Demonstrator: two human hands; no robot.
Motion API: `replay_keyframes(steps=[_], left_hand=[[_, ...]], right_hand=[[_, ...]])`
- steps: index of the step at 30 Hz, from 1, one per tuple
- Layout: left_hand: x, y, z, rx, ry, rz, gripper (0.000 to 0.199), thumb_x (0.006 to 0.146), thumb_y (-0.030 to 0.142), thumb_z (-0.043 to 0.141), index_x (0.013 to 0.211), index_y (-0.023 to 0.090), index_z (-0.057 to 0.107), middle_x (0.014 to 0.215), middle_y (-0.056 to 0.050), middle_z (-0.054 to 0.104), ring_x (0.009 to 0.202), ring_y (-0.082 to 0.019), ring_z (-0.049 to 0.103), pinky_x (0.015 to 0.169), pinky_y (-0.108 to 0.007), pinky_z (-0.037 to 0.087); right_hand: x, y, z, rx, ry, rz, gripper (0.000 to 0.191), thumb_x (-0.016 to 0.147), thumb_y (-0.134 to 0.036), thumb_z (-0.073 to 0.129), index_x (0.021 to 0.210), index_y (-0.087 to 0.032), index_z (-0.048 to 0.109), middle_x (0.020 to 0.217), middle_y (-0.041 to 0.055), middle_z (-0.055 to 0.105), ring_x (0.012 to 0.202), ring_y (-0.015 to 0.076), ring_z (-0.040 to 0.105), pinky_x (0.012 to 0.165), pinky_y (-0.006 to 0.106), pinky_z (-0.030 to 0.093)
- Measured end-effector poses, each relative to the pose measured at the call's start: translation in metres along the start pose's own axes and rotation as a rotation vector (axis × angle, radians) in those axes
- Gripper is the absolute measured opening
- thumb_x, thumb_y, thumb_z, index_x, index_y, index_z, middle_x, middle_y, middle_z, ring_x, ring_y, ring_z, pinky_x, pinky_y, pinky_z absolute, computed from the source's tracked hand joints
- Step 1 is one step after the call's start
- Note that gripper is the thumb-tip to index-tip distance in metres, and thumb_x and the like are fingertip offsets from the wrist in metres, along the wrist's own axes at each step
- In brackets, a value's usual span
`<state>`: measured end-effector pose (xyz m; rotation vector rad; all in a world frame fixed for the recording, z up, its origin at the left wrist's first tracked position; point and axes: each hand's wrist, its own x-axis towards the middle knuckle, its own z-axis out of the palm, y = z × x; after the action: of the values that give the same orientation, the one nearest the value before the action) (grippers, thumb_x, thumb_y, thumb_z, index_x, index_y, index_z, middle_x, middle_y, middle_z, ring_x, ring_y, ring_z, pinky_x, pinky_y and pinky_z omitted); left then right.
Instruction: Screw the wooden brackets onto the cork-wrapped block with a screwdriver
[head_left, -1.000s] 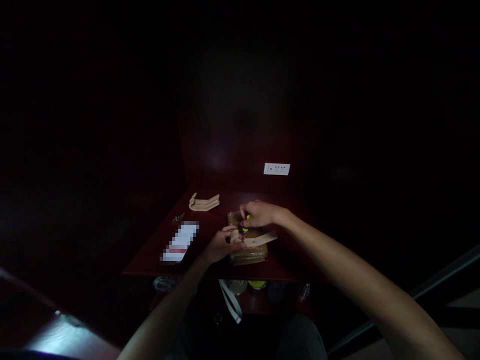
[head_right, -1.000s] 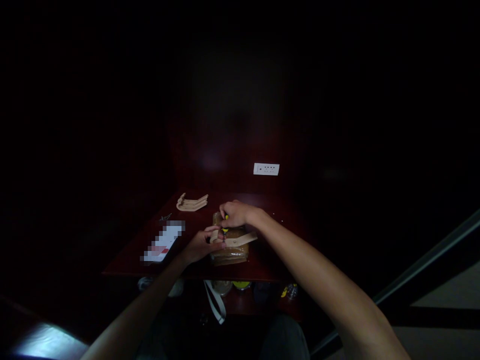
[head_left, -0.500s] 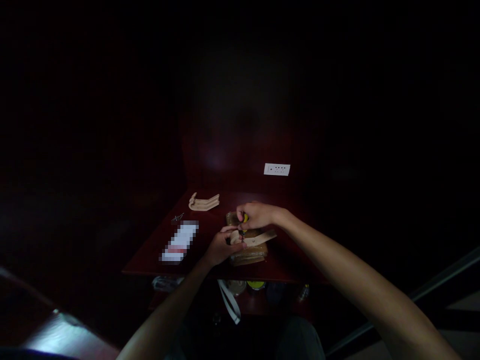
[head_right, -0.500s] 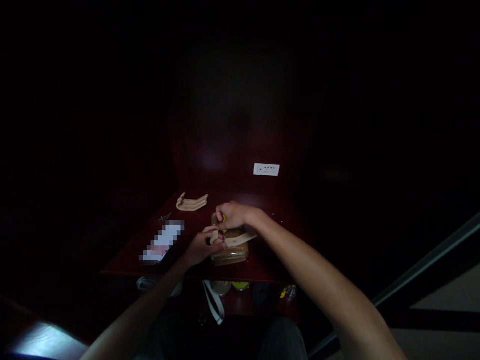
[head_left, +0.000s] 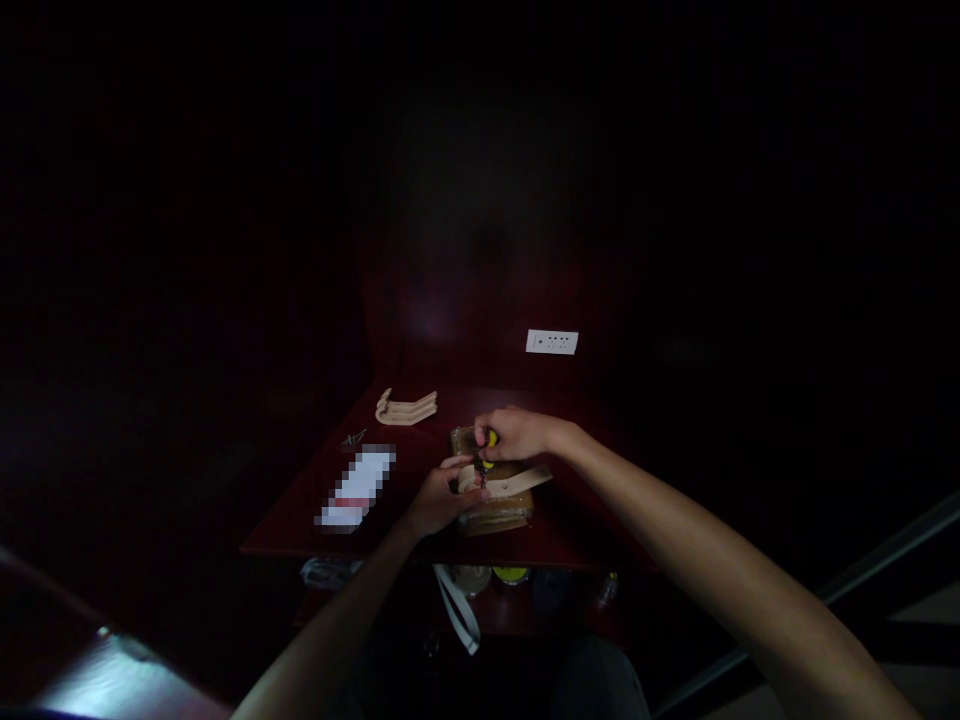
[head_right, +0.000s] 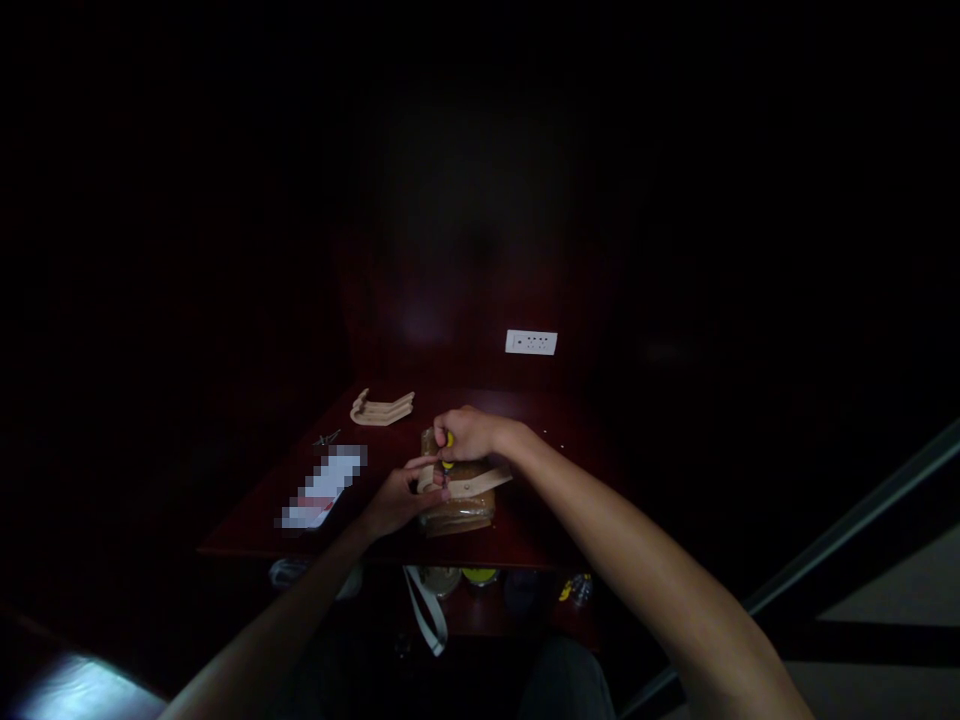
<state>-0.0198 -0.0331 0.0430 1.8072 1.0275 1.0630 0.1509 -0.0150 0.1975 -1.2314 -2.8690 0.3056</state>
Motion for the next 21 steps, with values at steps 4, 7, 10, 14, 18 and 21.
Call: replay_keyframes(steps=[4, 7, 10, 14, 18, 21], left_hand=[[0.0008, 0.0015, -0.0009, -0.008, 0.003, -0.009, 0.028, 0.064, 0.039, 0.075, 0.083, 0.019, 0.074, 0.124, -0.01, 0.057, 0.122, -0.026, 0.047, 0.103, -0.036, 0.036], [0.0015, 0.0006, -0.0007, -0.01, 0.013, -0.028, 0.032, 0.06, 0.039, 0.077, 0.085, 0.019, 0.074, 0.126, -0.01, 0.055, 0.119, -0.026, 0.05, 0.103, -0.036, 0.037], [0.0015, -0.0022, 0.0003, 0.002, 0.016, -0.029, 0.034, 0.059, 0.039, 0.078, 0.086, 0.019, 0.073, 0.128, -0.01, 0.052, 0.118, -0.026, 0.051, 0.102, -0.035, 0.038], [0.0012, -0.0062, 0.0016, 0.006, 0.031, 0.003, 0.031, 0.062, 0.039, 0.076, 0.084, 0.018, 0.073, 0.126, -0.01, 0.052, 0.119, -0.026, 0.05, 0.102, -0.035, 0.039], [0.0008, -0.0074, 0.001, 0.015, 0.028, 0.008, 0.03, 0.062, 0.04, 0.075, 0.083, 0.018, 0.073, 0.127, -0.009, 0.053, 0.121, -0.027, 0.048, 0.103, -0.036, 0.037], [0.0004, -0.0072, 0.0001, 0.011, 0.025, 0.008, 0.029, 0.063, 0.04, 0.075, 0.082, 0.019, 0.073, 0.128, -0.009, 0.053, 0.123, -0.026, 0.047, 0.104, -0.035, 0.036]], right_hand=[[-0.0016, 0.0014, 0.0013, 0.004, 0.008, 0.016, 0.019, 0.076, -0.028, 0.062, 0.092, -0.019, 0.06, 0.083, 0.0016, 0.063, 0.068, 0.0119, 0.054, 0.057, 0.019, 0.034], [-0.0026, 0.0011, 0.0013, 0.011, 0.009, 0.028, 0.019, 0.076, -0.028, 0.062, 0.092, -0.019, 0.06, 0.083, 0.0018, 0.063, 0.069, 0.0122, 0.054, 0.057, 0.019, 0.035], [-0.003, 0.0004, 0.0009, 0.013, 0.013, 0.021, 0.018, 0.075, -0.026, 0.062, 0.091, -0.018, 0.06, 0.082, 0.0016, 0.063, 0.069, 0.0121, 0.054, 0.058, 0.019, 0.035], [-0.0027, -0.0009, 0.0, 0.024, -0.003, 0.018, 0.02, 0.073, -0.025, 0.063, 0.091, -0.018, 0.06, 0.082, 0.0011, 0.063, 0.067, 0.0114, 0.054, 0.057, 0.019, 0.035], [-0.0027, -0.0039, -0.0013, 0.016, -0.004, 0.014, 0.021, 0.072, -0.025, 0.063, 0.092, -0.018, 0.06, 0.081, 0.0011, 0.063, 0.066, 0.0112, 0.053, 0.056, 0.019, 0.034], [-0.0027, -0.0049, -0.0017, 0.011, -0.019, 0.023, 0.021, 0.072, -0.025, 0.064, 0.092, -0.018, 0.06, 0.082, 0.0012, 0.063, 0.066, 0.0112, 0.052, 0.056, 0.019, 0.034]])
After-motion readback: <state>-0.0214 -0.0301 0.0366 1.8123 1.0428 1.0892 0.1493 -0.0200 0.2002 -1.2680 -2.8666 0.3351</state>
